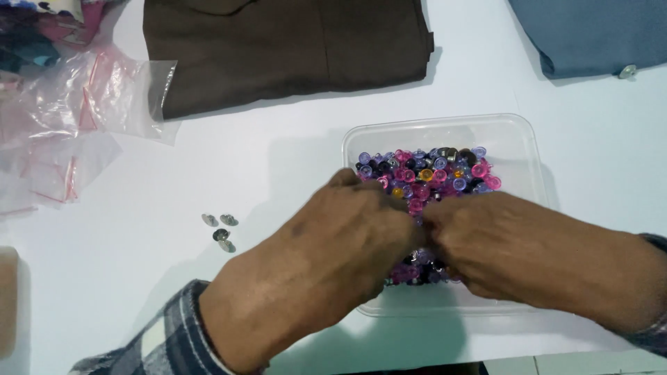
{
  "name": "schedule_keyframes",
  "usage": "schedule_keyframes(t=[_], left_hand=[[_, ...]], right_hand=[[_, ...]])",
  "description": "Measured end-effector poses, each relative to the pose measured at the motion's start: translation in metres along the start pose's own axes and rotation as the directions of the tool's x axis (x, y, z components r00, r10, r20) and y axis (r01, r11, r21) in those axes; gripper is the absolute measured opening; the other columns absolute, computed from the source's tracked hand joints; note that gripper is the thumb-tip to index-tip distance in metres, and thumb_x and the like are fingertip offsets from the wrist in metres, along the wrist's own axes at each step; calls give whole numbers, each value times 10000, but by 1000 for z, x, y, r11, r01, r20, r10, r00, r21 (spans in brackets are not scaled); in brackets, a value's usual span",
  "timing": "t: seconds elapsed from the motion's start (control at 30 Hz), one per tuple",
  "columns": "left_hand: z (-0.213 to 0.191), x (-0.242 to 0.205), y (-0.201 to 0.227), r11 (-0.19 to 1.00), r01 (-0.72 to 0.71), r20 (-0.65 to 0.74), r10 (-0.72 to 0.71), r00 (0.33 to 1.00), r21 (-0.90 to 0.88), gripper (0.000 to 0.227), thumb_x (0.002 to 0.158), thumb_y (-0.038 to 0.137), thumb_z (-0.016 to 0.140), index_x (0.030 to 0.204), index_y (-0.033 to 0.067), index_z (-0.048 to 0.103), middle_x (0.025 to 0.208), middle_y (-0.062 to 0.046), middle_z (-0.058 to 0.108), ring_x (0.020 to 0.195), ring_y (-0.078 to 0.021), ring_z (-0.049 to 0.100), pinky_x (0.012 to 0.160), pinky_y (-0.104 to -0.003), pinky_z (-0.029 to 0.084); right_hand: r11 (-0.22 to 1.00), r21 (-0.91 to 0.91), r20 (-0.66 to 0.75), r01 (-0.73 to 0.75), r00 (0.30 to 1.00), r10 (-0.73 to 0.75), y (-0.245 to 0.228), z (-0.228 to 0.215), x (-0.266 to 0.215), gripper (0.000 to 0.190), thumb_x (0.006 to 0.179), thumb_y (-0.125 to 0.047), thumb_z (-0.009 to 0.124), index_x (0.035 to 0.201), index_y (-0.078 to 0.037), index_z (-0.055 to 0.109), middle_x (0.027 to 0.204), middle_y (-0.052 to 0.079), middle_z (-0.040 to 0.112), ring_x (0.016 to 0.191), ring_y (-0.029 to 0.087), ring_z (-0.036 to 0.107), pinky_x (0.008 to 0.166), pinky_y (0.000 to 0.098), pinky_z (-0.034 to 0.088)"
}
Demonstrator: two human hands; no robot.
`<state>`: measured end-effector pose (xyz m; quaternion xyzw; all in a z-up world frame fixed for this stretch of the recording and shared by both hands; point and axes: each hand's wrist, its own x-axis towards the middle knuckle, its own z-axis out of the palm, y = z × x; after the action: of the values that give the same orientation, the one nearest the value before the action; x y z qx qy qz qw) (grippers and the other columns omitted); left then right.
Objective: Sorting small buttons by color from a plastic container onto a white table surface.
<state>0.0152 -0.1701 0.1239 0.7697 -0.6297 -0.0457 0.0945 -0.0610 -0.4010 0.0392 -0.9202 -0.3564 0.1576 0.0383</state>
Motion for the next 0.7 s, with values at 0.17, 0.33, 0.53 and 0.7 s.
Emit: schedule_keyframes(t=[0.17, 0.33, 0.53, 0.7], left_hand=[[25, 25, 13, 989, 131, 323, -103, 941, -67, 254, 969, 46, 624, 744, 161, 598, 597, 5, 557, 564, -216, 552, 872, -474, 460], [49, 37, 13, 999, 46, 181, -49, 982, 22, 306, 1033, 111, 574, 735, 169, 532, 576, 29, 491, 511, -165, 519, 856, -494, 511], [37, 32, 3, 975, 107, 232, -61, 971, -195, 292, 1031, 130, 554, 741, 131, 584, 596, 11, 514, 537, -172, 601, 1042, -616, 446], [14, 26, -7, 870, 158, 173, -85, 981, -468, 280, 974, -18, 559, 720, 83, 619, 488, -67, 468, 426, -215, 446, 423, -398, 307]], right_hand=[[975, -98, 218, -201, 951, 218, 5, -27, -12, 94, 947, -230, 511, 1009, -218, 581, 935, -22, 604, 839, 176, 617, 606, 422, 574], [949, -150, 137, -279, 944, 299, 3, -28, -43, 220, 977, -379, 488, 1178, -296, 518, 964, -36, 589, 650, 155, 689, 531, 353, 611], [967, -26, 69, -253, 965, 254, 6, -21, -43, 499, 916, -296, 561, 1411, -303, 496, 1009, -40, 612, 720, 161, 691, 538, 383, 605], [980, 24, 83, -196, 978, 194, 3, -30, -28, 156, 899, -233, 541, 1014, -290, 630, 956, -48, 634, 632, 206, 705, 593, 409, 603]])
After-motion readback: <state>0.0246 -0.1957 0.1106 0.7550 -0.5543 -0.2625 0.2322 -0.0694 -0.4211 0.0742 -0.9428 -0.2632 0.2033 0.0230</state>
